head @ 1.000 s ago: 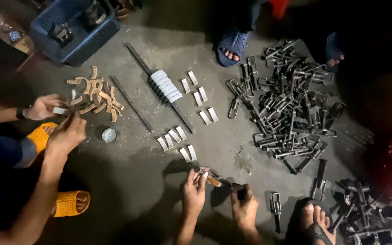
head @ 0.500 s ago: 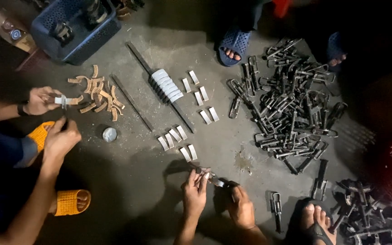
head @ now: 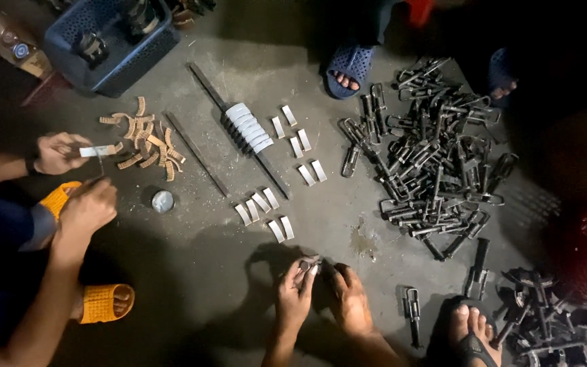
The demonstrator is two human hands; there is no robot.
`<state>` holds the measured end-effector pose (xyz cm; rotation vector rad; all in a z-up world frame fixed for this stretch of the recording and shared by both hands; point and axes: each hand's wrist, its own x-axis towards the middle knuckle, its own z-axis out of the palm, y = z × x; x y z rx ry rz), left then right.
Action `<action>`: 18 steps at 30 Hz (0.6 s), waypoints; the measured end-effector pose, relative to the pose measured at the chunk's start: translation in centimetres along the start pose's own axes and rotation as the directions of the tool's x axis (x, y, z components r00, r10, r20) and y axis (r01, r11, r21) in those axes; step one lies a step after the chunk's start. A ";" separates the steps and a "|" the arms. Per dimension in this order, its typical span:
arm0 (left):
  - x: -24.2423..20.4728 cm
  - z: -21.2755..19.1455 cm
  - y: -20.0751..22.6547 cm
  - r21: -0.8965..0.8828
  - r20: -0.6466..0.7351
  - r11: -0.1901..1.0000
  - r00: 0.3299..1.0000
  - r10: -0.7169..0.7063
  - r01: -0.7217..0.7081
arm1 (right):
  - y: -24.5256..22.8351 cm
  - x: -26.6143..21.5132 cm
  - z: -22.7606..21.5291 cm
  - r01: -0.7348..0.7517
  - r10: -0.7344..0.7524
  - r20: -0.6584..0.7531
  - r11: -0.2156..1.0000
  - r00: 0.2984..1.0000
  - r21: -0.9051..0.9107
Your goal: The person assembles motorcycle engine connecting rods and sorts mechanical components.
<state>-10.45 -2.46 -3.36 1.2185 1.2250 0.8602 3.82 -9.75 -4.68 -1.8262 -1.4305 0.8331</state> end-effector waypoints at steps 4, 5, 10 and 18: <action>-0.2 0.1 -0.7 -0.043 0.003 0.999 1.000 0.020 -0.020 | 2.0 0.0 1.8 -0.016 0.013 -0.025 0.992 1.000 -0.126; -0.3 0.1 -0.4 -0.044 0.003 0.999 1.000 0.020 -0.020 | -0.1 0.9 0.5 -0.016 0.013 -0.025 0.992 1.000 -0.127; -0.1 -0.6 2.4 0.303 0.060 0.901 0.949 0.308 -0.312 | -7.2 4.8 -4.3 -0.026 0.012 0.084 0.986 0.996 0.166; 0.1 2.2 2.5 0.517 -0.198 0.853 0.979 0.042 0.067 | -3.2 5.1 -2.8 0.101 -0.125 0.154 0.983 0.980 0.150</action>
